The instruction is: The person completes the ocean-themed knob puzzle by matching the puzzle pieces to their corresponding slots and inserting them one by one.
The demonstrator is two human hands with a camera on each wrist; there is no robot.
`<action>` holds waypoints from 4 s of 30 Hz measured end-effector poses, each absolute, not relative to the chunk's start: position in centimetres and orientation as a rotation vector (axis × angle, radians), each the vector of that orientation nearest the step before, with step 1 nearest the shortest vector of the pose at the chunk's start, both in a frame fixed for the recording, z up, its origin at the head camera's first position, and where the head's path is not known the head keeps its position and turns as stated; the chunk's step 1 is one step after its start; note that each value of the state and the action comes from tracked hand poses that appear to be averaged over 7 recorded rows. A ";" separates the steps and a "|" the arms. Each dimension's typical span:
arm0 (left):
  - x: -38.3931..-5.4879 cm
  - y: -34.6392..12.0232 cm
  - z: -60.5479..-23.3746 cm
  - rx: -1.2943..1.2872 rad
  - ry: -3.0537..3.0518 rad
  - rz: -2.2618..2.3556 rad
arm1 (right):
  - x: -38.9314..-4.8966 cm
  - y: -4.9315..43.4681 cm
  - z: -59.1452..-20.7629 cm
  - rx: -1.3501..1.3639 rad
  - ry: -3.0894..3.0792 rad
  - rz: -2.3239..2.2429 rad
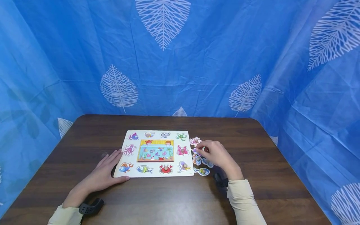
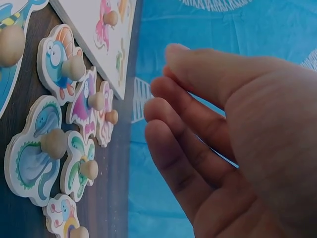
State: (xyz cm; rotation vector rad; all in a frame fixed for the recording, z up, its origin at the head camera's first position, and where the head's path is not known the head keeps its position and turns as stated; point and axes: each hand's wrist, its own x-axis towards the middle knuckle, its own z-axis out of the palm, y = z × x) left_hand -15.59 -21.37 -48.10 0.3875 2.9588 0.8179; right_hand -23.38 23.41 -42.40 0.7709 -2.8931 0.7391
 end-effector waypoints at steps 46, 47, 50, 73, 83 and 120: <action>-15.5 -21.4 -48.0 0.376 2.968 0.810 | -23.6 23.5 -43.6 0.900 -3.058 0.729; -15.4 -21.4 -48.0 0.377 2.970 0.809 | -23.6 23.5 -43.6 0.893 -3.058 0.727; -15.4 -21.3 -47.9 0.378 2.971 0.810 | -23.4 23.4 -43.4 0.883 -3.056 0.724; -15.4 -21.3 -48.0 0.390 2.968 0.809 | -22.6 21.2 -42.5 0.939 -2.938 0.748; -15.3 -21.3 -47.9 0.400 2.963 0.824 | -22.2 20.2 -41.9 0.954 -2.927 0.750; -15.2 -21.3 -47.3 0.410 2.970 0.804 | -21.9 14.8 -41.4 1.183 -2.831 0.701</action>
